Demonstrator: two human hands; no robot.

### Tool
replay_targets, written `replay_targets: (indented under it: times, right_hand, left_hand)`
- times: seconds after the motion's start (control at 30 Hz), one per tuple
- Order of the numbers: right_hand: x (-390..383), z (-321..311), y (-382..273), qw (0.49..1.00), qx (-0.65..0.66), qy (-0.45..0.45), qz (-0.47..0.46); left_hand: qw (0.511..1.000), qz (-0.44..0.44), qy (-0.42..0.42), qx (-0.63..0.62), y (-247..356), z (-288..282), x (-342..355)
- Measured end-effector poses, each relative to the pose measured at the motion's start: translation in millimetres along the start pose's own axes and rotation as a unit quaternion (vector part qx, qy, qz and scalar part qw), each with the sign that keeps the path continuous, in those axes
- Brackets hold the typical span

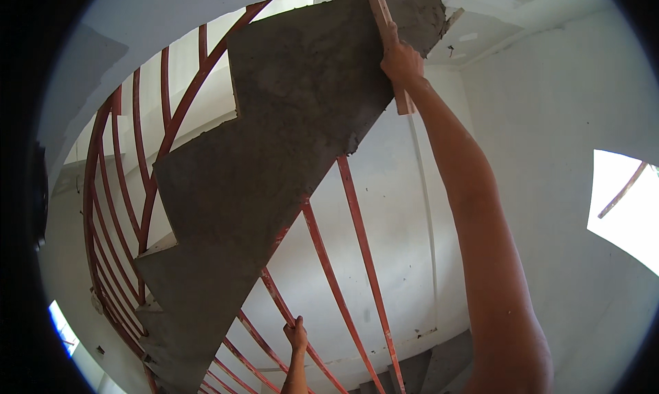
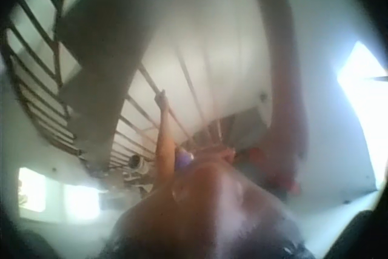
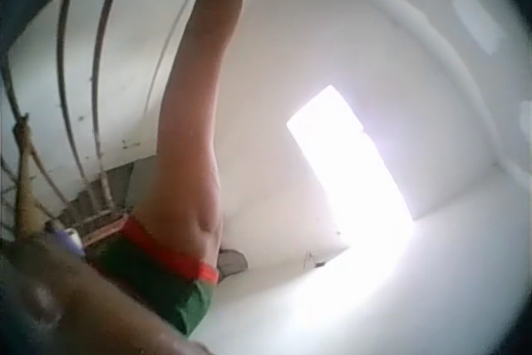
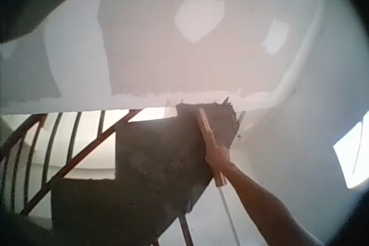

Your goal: The person smooths the surface of a concrete spiral staircase using a wooden float. They repeatedly rub the tool against the underside of the stair treads to level the material. Another person is briefly visible working on the stairs below.

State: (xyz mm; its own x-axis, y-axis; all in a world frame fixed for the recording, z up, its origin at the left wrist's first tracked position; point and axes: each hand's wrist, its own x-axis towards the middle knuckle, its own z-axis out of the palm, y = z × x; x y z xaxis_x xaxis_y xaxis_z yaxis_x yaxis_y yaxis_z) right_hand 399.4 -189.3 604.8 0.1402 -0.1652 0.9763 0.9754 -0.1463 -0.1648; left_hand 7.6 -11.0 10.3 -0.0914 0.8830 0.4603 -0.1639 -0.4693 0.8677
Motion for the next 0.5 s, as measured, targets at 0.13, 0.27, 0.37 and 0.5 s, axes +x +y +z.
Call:
replay_targets:
  times: [0.13,0.27,0.37,0.5]
  right_hand:
    - [-33.9,5.1,-44.1,0.992,0.016,-0.069,-0.108]
    - [-70.0,4.7,-49.8,0.96,0.044,-0.084,-0.262]
    - [-41.9,-0.5,-14.9,0.98,-0.006,-0.049,-0.195]
    - [-5.1,-2.4,39.1,0.998,-0.025,-0.031,-0.054]
  left_hand:
    - [1.0,-0.003,0.011,0.029,-12.2,-7.8,0.5]
    - [0.999,-0.038,-0.011,0.016,-1.3,-10.0,-2.4]
    - [1.0,-0.026,-0.014,-0.003,16.1,-4.4,-1.0]
    - [1.0,-0.018,-0.012,0.011,-0.7,-12.3,1.5]
